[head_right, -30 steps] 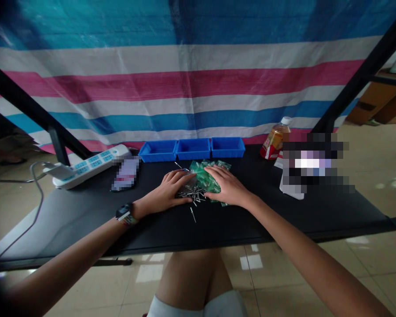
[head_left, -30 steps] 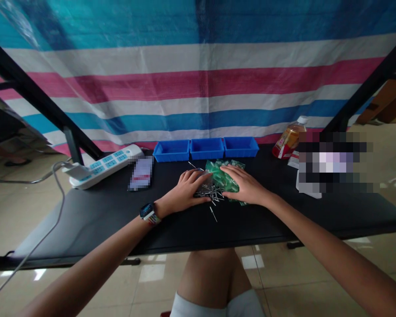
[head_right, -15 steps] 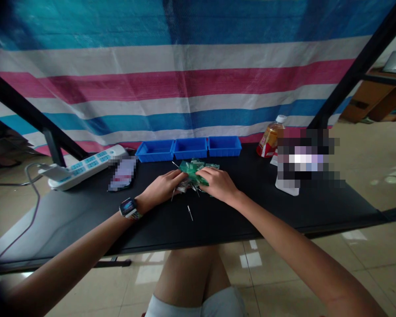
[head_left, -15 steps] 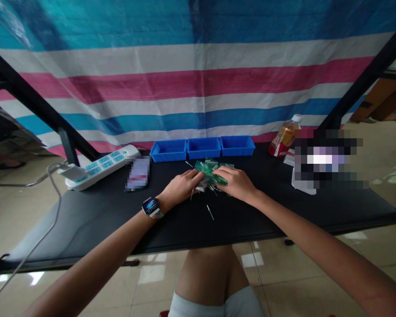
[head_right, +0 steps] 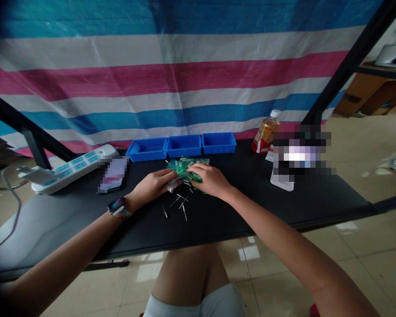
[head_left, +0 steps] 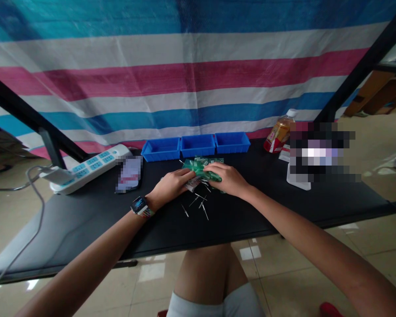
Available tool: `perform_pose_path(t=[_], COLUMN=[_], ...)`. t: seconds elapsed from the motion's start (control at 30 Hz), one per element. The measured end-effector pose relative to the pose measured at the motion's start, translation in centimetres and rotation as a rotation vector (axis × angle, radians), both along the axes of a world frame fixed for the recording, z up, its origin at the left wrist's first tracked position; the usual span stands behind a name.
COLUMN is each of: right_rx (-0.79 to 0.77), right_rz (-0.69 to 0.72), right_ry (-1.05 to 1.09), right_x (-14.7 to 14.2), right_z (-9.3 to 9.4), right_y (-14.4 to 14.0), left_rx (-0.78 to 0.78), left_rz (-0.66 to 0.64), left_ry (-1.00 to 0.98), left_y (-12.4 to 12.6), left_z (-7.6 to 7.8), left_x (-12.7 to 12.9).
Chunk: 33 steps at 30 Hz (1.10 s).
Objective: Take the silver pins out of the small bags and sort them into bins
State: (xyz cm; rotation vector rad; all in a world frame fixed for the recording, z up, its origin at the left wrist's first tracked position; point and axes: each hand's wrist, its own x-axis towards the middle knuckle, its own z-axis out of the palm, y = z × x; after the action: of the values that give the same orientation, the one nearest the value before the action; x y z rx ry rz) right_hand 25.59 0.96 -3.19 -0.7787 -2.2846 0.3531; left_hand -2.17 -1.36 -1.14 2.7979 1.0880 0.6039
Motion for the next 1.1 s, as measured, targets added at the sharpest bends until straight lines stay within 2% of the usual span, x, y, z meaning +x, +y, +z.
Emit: perform_pose_path(t=[0.17, 0.47, 0.67, 0.83, 1.1], right_rx=[-0.007, -0.027, -0.050, -0.067, -0.078], right_rz=[-0.029, -0.045, -0.016, -0.034, -0.045], right_ry=[-0.012, -0.028, -0.013, -0.024, -0.129], right_x=[0.1, 0.1, 0.3, -0.1, -1.7], right_z=[0.0, -0.3, -0.9, -0.6, 0.1], right_y=[-0.1, 0.0, 0.3, 0.0, -0.6], left_rx=[0.020, 0.070, -0.003, -0.108, -0.230], left_rz=[-0.007, -0.058, -0.054, 0.015, 0.206], left_ry=[0.039, -0.002, -0.087, -0.255, -0.518], left_y=[-0.1, -0.1, -1.3, -1.4, -0.1], left_z=[0.0, 0.2, 1.3, 2.2, 1.3], left_x=[-0.5, -1.2, -1.5, -1.4, -0.4])
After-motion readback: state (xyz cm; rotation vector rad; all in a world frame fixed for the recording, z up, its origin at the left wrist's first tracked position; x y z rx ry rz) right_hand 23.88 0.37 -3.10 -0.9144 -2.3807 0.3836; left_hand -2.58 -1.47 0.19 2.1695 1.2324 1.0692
